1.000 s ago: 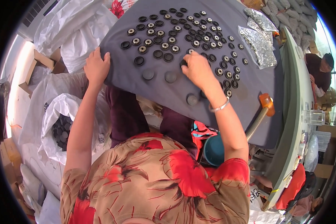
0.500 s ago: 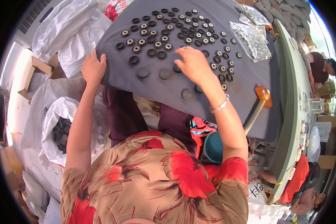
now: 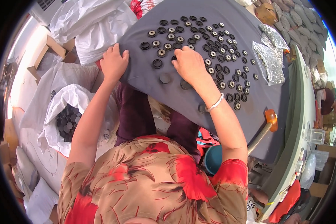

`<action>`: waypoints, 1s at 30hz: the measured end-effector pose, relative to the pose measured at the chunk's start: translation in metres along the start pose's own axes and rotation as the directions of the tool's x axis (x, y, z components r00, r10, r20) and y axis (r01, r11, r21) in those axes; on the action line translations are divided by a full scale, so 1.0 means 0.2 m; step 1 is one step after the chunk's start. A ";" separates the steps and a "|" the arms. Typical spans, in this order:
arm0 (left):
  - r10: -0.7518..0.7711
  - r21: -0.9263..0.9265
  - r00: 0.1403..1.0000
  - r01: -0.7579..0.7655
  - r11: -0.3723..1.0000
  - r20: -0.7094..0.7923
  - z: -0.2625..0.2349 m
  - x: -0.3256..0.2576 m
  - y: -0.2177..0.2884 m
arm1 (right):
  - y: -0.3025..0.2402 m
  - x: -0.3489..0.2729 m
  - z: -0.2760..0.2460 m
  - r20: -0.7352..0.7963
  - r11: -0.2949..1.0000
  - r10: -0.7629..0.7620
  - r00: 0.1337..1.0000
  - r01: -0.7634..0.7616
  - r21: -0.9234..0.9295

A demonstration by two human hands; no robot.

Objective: The person assembles small plastic rings with metal inserts by hand, using a mallet to tap the inserts into place on a padded workbench.

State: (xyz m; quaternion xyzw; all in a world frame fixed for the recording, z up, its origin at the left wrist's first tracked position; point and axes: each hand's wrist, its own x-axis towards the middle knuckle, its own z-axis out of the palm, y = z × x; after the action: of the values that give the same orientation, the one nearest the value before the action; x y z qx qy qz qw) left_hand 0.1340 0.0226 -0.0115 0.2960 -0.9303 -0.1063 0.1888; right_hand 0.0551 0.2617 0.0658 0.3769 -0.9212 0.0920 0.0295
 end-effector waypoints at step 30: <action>0.029 -0.058 0.989 -0.038 0.998 -0.148 0.04 -0.01 0.01 | -0.23 0.18 0.14 0.073 0.995 -0.096 0.993 0.095 0.017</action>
State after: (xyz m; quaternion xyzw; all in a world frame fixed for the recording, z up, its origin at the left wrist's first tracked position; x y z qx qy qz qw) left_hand 0.1309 0.0256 -0.0184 0.2815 -0.9150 -0.1092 0.2677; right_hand 0.0625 0.1994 0.0487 0.4241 -0.9018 0.0826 -0.0028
